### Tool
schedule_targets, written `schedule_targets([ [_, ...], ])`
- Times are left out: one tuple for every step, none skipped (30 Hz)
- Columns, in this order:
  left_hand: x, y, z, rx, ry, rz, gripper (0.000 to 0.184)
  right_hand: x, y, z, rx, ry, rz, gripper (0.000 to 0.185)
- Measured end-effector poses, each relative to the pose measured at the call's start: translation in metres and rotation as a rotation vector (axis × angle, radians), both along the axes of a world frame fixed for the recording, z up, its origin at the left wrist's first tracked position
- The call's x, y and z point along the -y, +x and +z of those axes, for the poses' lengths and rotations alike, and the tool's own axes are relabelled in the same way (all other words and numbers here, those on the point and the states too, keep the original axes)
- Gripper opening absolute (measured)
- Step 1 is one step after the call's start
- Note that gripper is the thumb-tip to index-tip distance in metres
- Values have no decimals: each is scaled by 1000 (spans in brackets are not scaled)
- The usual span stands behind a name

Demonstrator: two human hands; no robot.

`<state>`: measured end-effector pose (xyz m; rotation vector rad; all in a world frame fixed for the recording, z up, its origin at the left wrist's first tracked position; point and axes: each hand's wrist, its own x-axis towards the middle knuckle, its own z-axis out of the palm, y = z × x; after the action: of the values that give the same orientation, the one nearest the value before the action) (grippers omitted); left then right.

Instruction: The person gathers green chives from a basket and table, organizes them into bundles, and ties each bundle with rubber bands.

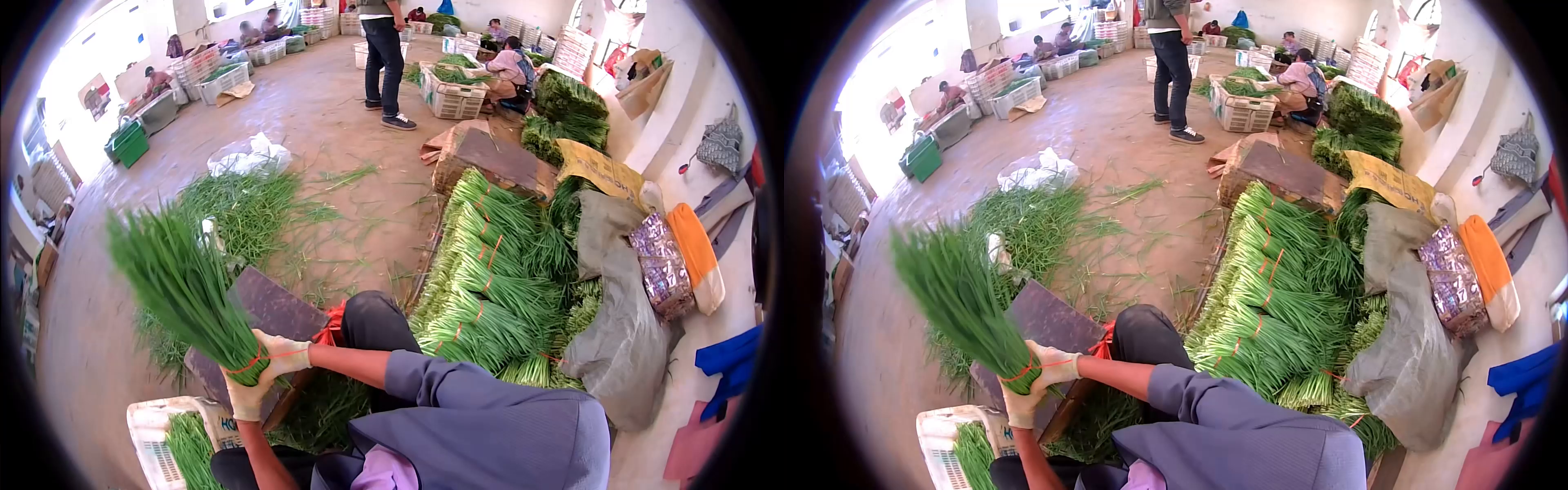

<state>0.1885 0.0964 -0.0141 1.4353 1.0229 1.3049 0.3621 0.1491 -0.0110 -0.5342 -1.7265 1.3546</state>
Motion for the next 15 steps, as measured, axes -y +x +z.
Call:
schedule_targets([
  [-3, -3, 5, -78, -7, 51, 108, -11, -10, -11, 3, 2, -3, 83],
  [-12, -15, -21, -107, -31, 58, 103, -19, -20, -23, -84, -42, 60, 94],
  [-20, -23, -48, -103, -28, 58, 103, -24, -25, -30, -104, -105, 110, 90],
  [-28, -28, -73, -61, -187, -1, 97, -24, -26, -36, -101, -178, 141, 86],
  [-29, -31, -98, -20, -346, -59, 91, -23, -23, -42, -95, -246, 170, 82],
  [-20, -34, -128, -410, -84, 73, 73, -20, -21, -48, -86, -316, 195, 79],
  [-13, -25, -121, -795, 186, 211, 56, -16, -17, -55, -79, -384, 221, 75],
  [-1, -29, -109, -643, -124, 78, 82, -13, -18, -60, -71, -443, 244, 71],
  [9, -30, -100, -617, -218, 57, 82, -7, -18, -65, -62, -503, 264, 67],
  [16, -36, -100, -616, -248, 58, 82, -4, -17, -70, -50, -543, 282, 63],
  [20, -39, -100, -636, -263, 58, 81, -7, -16, -73, -32, -544, 291, 60],
  [26, -43, -100, -655, -280, 60, 81, -11, -15, -75, -8, -490, 285, 56],
  [32, -44, -102, -677, -296, 56, 81, -14, -15, -77, 32, -378, 256, 53],
  [33, -44, -102, -700, -303, 65, 81, -18, -10, -79, 96, -119, 184, 54],
  [37, -45, -103, -719, -306, 69, 81, -23, -5, -81, 159, 132, 75, 55],
])
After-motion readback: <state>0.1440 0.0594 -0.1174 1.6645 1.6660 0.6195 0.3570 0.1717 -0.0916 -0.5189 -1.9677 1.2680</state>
